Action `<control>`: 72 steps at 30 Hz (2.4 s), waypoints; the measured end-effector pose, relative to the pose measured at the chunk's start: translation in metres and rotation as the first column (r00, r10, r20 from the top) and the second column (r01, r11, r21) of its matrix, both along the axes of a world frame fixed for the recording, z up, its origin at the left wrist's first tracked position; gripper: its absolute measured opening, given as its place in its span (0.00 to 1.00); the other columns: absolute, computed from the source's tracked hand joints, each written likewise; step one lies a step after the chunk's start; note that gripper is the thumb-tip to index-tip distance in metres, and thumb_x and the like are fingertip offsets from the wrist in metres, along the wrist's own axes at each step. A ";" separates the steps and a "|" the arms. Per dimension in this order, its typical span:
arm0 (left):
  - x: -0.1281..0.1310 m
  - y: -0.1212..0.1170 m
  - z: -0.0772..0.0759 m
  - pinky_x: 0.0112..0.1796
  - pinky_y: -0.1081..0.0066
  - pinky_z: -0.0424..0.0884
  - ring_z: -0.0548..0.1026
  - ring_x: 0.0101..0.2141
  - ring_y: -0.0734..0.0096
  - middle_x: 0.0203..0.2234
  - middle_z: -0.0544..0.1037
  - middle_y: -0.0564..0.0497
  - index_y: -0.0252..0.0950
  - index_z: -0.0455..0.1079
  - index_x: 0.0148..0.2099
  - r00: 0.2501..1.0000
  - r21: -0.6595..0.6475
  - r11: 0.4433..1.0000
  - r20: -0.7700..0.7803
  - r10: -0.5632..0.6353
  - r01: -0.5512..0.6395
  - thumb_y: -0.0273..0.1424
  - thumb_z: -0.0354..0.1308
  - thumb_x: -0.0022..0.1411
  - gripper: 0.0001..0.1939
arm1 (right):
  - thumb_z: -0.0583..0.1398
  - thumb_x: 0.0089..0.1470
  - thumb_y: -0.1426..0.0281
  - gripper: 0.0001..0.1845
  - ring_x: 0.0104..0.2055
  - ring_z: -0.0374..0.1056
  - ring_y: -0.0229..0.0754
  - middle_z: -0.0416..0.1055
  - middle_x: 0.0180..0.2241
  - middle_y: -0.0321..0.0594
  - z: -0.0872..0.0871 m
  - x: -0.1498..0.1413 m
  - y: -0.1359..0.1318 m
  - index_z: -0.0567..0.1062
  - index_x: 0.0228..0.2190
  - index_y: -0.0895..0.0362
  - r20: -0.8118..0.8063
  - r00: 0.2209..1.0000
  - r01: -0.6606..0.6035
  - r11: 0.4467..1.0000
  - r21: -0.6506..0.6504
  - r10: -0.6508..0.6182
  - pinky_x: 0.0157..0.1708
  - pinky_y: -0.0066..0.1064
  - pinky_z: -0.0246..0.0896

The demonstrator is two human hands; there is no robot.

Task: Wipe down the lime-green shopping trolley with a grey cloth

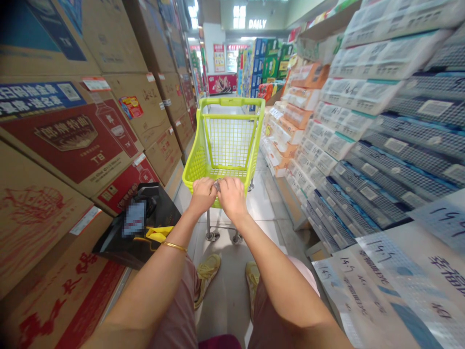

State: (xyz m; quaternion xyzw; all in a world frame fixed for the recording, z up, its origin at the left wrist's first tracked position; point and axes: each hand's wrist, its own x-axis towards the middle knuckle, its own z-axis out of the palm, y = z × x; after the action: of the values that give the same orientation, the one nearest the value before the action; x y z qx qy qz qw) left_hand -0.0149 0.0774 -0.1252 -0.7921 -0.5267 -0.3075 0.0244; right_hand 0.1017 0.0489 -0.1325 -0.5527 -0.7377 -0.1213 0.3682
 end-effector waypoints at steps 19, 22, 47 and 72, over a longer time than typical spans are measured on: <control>-0.001 0.003 0.002 0.36 0.65 0.57 0.69 0.33 0.66 0.25 0.71 0.49 0.37 0.61 0.24 1.000 0.002 1.000 0.021 0.016 -0.016 0.32 0.44 0.63 0.15 | 0.54 0.53 0.74 0.12 0.45 0.56 0.48 0.69 0.42 0.46 -0.002 0.031 -0.002 0.71 0.40 0.59 -0.049 0.999 0.004 0.999 0.035 -0.003 0.47 0.40 0.53; -0.002 0.006 0.000 0.36 0.65 0.57 0.68 0.33 0.65 0.26 0.71 0.49 0.37 0.61 0.25 1.000 -0.004 1.000 -0.002 0.015 -0.015 0.30 0.44 0.62 0.14 | 0.54 0.54 0.73 0.12 0.46 0.57 0.47 0.69 0.43 0.45 -0.005 0.007 0.001 0.71 0.41 0.57 -0.018 1.000 -0.026 0.999 0.034 0.026 0.47 0.38 0.53; -0.029 0.028 0.001 0.39 0.64 0.60 0.68 0.32 0.66 0.23 0.70 0.50 0.38 0.54 0.20 0.998 -0.011 1.000 0.055 0.024 -0.023 0.29 0.46 0.58 0.14 | 0.53 0.52 0.74 0.10 0.40 0.58 0.48 0.67 0.35 0.45 0.009 0.028 0.009 0.71 0.37 0.59 -0.002 0.986 -0.165 0.986 -0.011 0.165 0.45 0.39 0.53; 0.002 0.024 -0.003 0.41 0.64 0.60 0.66 0.34 0.65 0.27 0.70 0.48 0.37 0.65 0.25 0.998 0.029 0.997 -0.008 -0.069 0.069 0.38 0.40 0.66 0.21 | 0.52 0.51 0.74 0.13 0.44 0.58 0.49 0.68 0.40 0.47 0.010 0.043 0.044 0.70 0.39 0.58 -0.081 0.990 -0.110 0.991 0.071 0.116 0.48 0.41 0.52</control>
State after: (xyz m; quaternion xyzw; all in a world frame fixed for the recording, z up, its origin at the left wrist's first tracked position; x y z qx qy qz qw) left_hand -0.0128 0.1015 -0.1280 -0.8105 -0.4943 -0.3131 0.0271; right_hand 0.1447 0.0933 -0.1223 -0.5021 -0.7471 -0.1010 0.4236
